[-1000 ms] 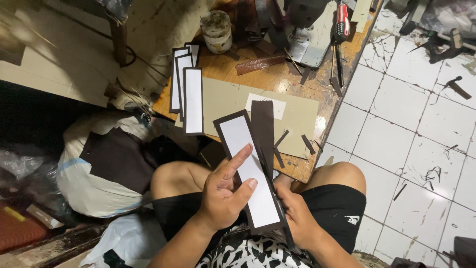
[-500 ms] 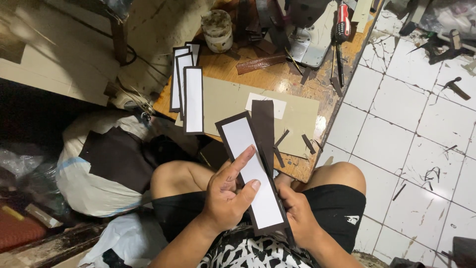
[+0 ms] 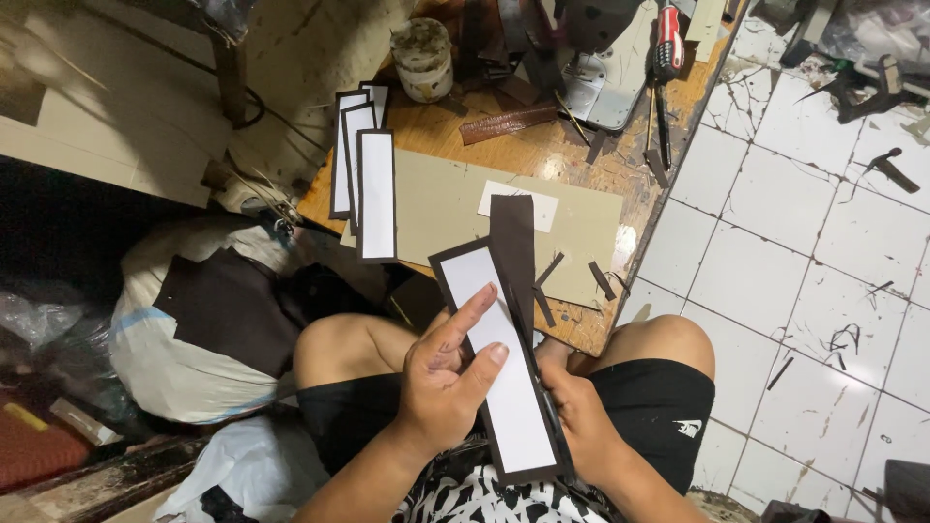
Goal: Trimming the edges of leather strips using scissors
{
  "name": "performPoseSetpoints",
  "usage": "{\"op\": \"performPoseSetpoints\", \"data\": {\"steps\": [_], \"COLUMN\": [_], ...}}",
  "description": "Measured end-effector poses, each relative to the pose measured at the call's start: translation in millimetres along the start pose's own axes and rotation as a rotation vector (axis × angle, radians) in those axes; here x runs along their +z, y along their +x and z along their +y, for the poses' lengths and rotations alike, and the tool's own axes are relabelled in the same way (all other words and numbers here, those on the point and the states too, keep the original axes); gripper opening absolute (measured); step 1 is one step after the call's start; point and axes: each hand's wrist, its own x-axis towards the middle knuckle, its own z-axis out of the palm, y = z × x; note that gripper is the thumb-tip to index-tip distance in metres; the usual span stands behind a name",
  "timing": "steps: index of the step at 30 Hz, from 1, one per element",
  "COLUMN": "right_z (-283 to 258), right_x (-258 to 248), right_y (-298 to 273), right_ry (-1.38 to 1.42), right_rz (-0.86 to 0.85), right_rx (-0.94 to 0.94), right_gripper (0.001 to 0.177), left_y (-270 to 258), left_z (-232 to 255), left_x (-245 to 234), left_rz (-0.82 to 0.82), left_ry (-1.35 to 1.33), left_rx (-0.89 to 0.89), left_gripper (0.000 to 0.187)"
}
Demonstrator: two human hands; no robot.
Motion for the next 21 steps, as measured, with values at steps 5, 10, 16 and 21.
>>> {"op": "performPoseSetpoints", "data": {"steps": [5, 10, 16, 21], "right_z": [-12, -10, -1, 13], "right_x": [2, 1, 7, 10], "right_y": [4, 5, 3, -1], "right_ry": [0.021, -0.035, 0.015, -0.036], "right_rz": [0.016, 0.015, 0.086, 0.184], "right_rx": [0.094, 0.073, -0.031, -0.063], "right_gripper": [0.02, 0.022, 0.023, 0.029], "left_y": [-6, -8, -9, -12], "left_z": [-3, -3, -6, -10], "left_x": [5, 7, 6, 6], "left_rz": [-0.041, -0.066, -0.064, -0.062], "left_ry": [0.017, 0.049, 0.07, 0.066], "left_rx": [0.064, 0.073, 0.113, 0.084], "left_gripper": [0.053, 0.053, 0.053, 0.053]}}
